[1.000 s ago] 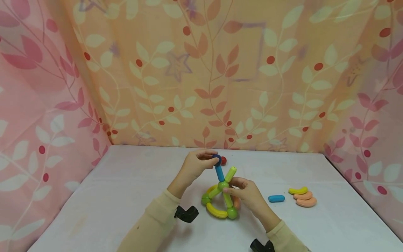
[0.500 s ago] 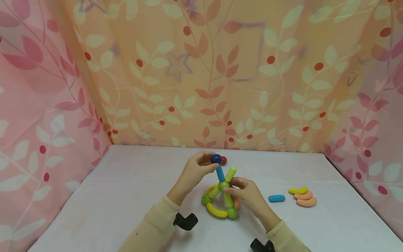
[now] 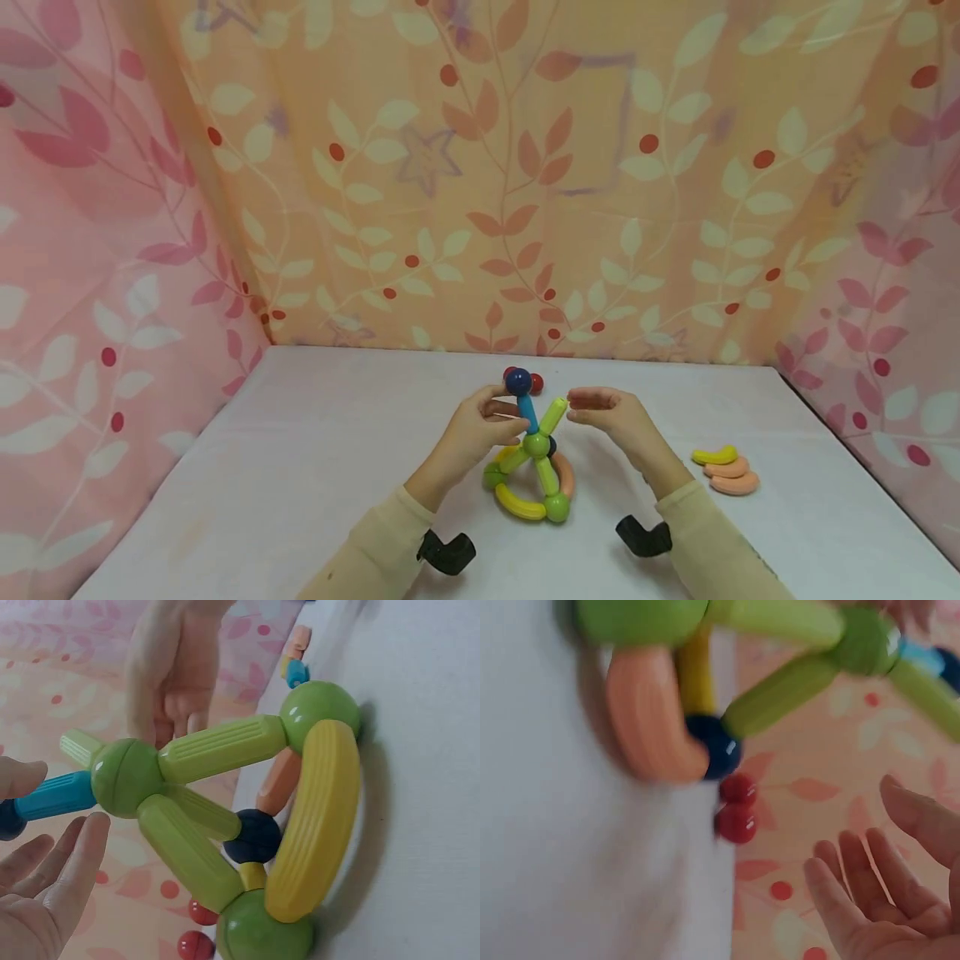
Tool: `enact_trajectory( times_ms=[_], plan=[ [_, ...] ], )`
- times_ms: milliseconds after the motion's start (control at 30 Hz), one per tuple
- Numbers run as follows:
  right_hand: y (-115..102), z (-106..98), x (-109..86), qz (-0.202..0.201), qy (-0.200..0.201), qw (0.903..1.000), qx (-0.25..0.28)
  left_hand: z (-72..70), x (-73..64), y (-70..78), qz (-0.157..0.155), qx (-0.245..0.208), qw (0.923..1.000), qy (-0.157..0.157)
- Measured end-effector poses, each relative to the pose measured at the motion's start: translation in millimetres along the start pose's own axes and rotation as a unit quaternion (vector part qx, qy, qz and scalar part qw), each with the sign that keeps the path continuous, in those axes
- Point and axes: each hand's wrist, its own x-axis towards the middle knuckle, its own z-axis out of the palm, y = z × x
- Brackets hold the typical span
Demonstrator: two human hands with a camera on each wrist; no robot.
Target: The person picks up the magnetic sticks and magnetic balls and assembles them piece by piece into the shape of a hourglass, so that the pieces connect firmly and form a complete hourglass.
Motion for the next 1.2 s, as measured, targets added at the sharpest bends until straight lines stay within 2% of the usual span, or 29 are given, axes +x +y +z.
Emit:
enact_trajectory(
  times_ms=[200, 333, 467, 700, 933, 1200],
  plan=[
    [1, -1, 49.0, 0.0, 0.023, 0.9983, -0.053, 1.3, -2.5, -5.3, -0.016, 0.013, 0.9997, -0.011],
    [3, 5, 75.6, 0.004, 0.012, 0.9968, -0.079, -0.5, -3.0, -9.2, -0.024, 0.031, 0.9991, -0.019],
    [6, 10, 92.8, -0.007, -0.003, 0.9965, -0.083, -0.3, -2.7, -12.5, -0.027, 0.044, 0.9984, -0.024],
    [12, 16, 106.9, -0.018, -0.025, 0.9966, -0.077, 4.5, -3.2, -15.6, -0.026, 0.081, 0.9959, -0.031],
    [14, 19, 112.8, 0.007, -0.048, 0.9941, -0.098, 6.1, -3.8, -17.7, -0.021, 0.091, 0.9949, -0.039],
    [6, 28, 117.5, -0.022, -0.056, 0.9924, -0.107, 5.5, -3.0, -18.9, -0.017, 0.093, 0.995, -0.031]
  ],
)
